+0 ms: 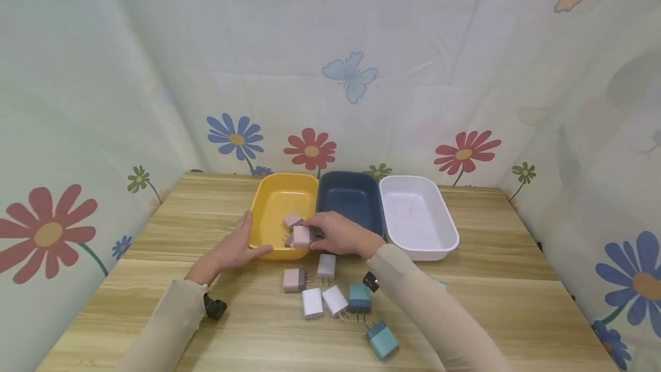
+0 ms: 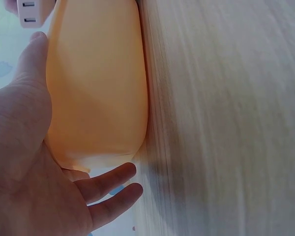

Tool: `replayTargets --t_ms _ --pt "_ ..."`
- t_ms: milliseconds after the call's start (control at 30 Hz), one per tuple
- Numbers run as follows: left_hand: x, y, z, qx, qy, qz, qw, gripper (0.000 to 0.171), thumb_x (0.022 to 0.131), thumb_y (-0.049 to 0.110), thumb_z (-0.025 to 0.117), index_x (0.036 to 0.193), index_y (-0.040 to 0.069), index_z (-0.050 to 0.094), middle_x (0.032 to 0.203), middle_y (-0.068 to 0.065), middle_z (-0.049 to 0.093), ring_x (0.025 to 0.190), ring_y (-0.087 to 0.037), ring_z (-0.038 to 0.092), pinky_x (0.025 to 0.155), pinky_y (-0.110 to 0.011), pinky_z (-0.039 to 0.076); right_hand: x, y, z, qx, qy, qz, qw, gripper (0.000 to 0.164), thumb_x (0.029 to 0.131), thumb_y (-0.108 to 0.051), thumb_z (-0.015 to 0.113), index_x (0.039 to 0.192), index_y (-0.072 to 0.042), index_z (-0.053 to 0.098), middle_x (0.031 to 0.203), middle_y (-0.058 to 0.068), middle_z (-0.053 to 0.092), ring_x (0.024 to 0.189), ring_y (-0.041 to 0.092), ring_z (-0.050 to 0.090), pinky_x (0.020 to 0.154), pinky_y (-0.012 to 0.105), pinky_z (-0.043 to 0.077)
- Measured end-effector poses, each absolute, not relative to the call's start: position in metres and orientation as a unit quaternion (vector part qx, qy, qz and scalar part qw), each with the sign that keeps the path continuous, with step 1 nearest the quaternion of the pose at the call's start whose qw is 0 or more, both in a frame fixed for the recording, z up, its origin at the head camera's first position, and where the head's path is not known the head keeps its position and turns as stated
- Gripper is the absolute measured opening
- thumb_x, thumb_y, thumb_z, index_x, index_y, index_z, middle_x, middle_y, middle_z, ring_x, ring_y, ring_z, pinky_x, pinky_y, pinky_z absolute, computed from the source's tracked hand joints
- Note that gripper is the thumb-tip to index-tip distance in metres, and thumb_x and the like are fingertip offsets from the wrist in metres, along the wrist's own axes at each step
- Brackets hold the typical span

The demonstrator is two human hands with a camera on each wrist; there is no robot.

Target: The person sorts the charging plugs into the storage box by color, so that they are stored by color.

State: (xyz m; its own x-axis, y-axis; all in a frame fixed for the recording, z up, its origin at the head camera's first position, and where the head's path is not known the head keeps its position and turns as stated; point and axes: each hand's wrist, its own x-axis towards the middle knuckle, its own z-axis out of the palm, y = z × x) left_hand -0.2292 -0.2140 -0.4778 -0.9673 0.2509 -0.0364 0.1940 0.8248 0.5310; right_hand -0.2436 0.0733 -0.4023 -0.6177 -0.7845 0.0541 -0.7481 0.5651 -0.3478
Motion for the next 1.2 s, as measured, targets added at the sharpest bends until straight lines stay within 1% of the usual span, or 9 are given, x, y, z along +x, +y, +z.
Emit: replayTargets --t_ms 100,233,333,467,567,900,1033,1200 --pt "-0.229 -0.214 -0.478 0.120 0.953 0.274 0.051 0.116 0.083 0.059 0.062 0.147 -0.005 -0.010 0.155 -0.024 -0.007 0.140 -0.038 0.012 0.111 -0.047 0.020 -0.248 0.069 -0.404 -0.434 0.884 -0.169 0.047 0.047 0.086 -0.024 0.072 0.127 -0.006 0.058 0.120 0.005 0.061 0.100 0.018 0.058 0.086 0.030 0.048" --pt "-0.229 -0.214 -0.478 0.124 0.952 0.277 0.048 0.116 0.083 0.059 0.062 0.147 -0.006 -0.010 0.154 -0.024 -0.007 0.140 -0.038 0.012 0.111 -0.048 0.020 -0.252 0.063 -0.405 -0.423 0.889 -0.166 0.052 0.048 0.084 -0.024 0.073 0.128 -0.008 0.058 0.120 0.003 0.061 0.100 0.016 0.057 0.089 0.030 0.047" --pt "-0.228 -0.214 -0.478 0.121 0.951 0.279 0.049 0.116 0.083 0.058 0.062 0.147 -0.006 -0.010 0.155 -0.024 -0.007 0.140 -0.038 0.012 0.111 -0.048 0.020 -0.255 0.058 -0.402 -0.408 0.894 -0.172 0.064 0.050 0.084 -0.023 0.074 0.129 -0.007 0.058 0.119 0.003 0.062 0.099 0.016 0.057 0.090 0.029 0.047" --pt "-0.227 -0.214 -0.477 0.120 0.951 0.280 0.051 0.115 0.083 0.057 0.062 0.147 -0.006 -0.010 0.154 -0.024 -0.007 0.140 -0.038 0.013 0.110 -0.048 0.021 -0.257 0.051 -0.398 -0.387 0.898 -0.191 0.087 0.052 0.084 -0.022 0.074 0.131 -0.007 0.056 0.117 0.003 0.062 0.100 0.020 0.057 0.090 0.028 0.047" --pt "-0.227 -0.214 -0.477 0.121 0.951 0.280 0.050 0.114 0.084 0.056 0.063 0.147 -0.006 -0.010 0.154 -0.024 -0.007 0.140 -0.039 0.014 0.110 -0.048 0.021 -0.260 0.046 -0.397 -0.374 0.900 -0.199 0.102 0.054 0.083 -0.021 0.074 0.132 -0.008 0.056 0.116 0.001 0.062 0.102 0.020 0.057 0.091 0.027 0.047" --pt "-0.227 -0.214 -0.477 0.123 0.951 0.280 0.045 0.116 0.083 0.058 0.062 0.147 -0.005 -0.011 0.154 -0.024 -0.006 0.138 -0.040 0.018 0.109 -0.048 0.023 -0.272 0.033 -0.405 -0.363 0.899 -0.212 0.118 0.052 0.083 -0.020 0.074 0.130 -0.008 0.057 0.112 0.000 0.062 0.103 0.022 0.058 0.092 0.028 0.046" --pt "-0.226 -0.213 -0.477 0.122 0.951 0.279 0.044 0.116 0.083 0.059 0.062 0.147 -0.005 -0.011 0.155 -0.024 -0.006 0.138 -0.039 0.018 0.109 -0.048 0.023 -0.276 0.027 -0.409 -0.351 0.904 -0.214 0.119 0.052 0.083 -0.022 0.075 0.130 -0.008 0.057 0.112 0.000 0.062 0.102 0.020 0.057 0.092 0.028 0.046" --pt "-0.226 -0.213 -0.478 0.123 0.951 0.281 0.041 0.116 0.083 0.058 0.062 0.147 -0.007 -0.009 0.154 -0.025 -0.005 0.137 -0.040 0.019 0.109 -0.049 0.024 -0.279 0.020 -0.414 -0.338 0.909 -0.211 0.121 0.050 0.084 -0.022 0.074 0.129 -0.009 0.058 0.115 0.000 0.062 0.100 0.015 0.056 0.093 0.028 0.046"
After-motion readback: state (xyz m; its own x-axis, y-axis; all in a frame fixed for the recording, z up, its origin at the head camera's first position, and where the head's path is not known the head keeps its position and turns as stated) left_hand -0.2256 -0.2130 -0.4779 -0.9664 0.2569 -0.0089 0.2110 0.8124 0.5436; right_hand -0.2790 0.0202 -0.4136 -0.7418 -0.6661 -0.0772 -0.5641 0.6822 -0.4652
